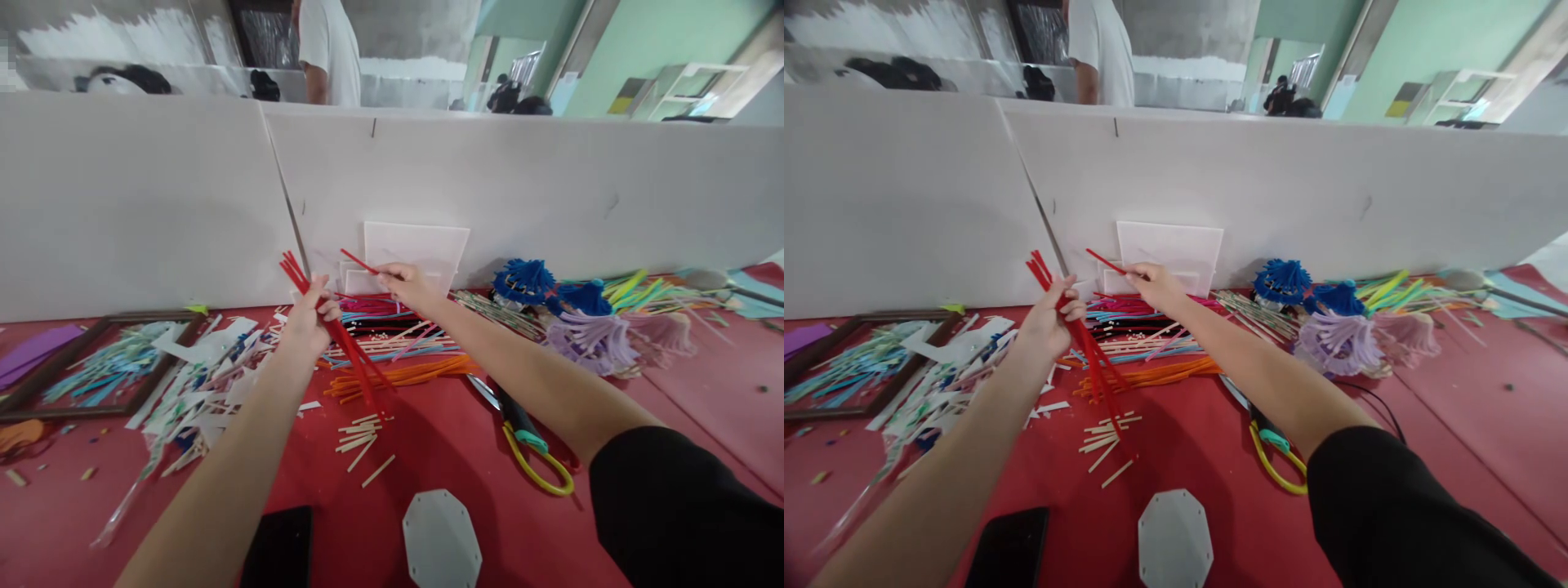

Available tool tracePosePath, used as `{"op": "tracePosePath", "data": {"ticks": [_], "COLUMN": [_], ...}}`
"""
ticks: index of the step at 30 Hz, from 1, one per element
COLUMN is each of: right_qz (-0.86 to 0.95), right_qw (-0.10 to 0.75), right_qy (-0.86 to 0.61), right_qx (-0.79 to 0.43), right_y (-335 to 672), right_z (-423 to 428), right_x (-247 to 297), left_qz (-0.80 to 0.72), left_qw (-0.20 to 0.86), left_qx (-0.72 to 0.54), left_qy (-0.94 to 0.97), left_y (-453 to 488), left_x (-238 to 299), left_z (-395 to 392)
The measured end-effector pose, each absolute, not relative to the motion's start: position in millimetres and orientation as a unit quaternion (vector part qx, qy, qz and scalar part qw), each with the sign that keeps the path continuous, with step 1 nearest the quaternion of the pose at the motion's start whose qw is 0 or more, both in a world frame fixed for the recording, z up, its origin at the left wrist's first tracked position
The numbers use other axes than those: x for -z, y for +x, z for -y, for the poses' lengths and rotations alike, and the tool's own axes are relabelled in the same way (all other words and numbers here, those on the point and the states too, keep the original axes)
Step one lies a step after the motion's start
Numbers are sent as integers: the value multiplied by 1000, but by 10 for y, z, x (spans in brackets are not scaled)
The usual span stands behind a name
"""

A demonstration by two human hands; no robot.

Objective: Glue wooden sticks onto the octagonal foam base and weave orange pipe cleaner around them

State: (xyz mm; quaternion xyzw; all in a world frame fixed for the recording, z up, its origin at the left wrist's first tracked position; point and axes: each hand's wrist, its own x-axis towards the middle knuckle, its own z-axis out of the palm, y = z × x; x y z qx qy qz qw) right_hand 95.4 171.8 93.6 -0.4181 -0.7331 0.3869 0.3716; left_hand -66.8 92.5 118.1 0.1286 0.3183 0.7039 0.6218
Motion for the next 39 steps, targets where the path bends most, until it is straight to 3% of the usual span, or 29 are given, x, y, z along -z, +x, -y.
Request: {"op": "tracePosePath", "data": {"ticks": [6, 11, 16, 22, 26, 30, 39], "right_qz": [734, 741, 776, 841, 860, 872, 852], "right_qw": [308, 261, 194, 56, 8, 3, 86], "right_qy": [-357, -380, -433, -472, -479, -476, -514], "right_qx": [-489, -488, -416, -259, -172, -116, -53], "right_y": [699, 866, 1122, 1167, 1145, 1177, 1249], "right_z": [-1349, -1497, -1741, -1763, -1726, -1705, -1705], "right_x": [-1182, -1091, -736, -313, -206, -230, -330], "left_qz": [-337, -344, -305, -259, -243, -240, -252], "left_qw": [610, 581, 556, 600, 626, 641, 629], "left_qx": [-705, -733, -772, -756, -740, -729, -735], "left_qy": [131, 75, 42, 48, 32, 4, -26], "left_y": [-400, -723, -1150, -1197, -1164, -1168, -1019], "left_x": [-1145, -1247, -1370, -1374, -1309, -1199, -950], "left_z": [-952, -971, -893, -780, -758, -758, -767]}}
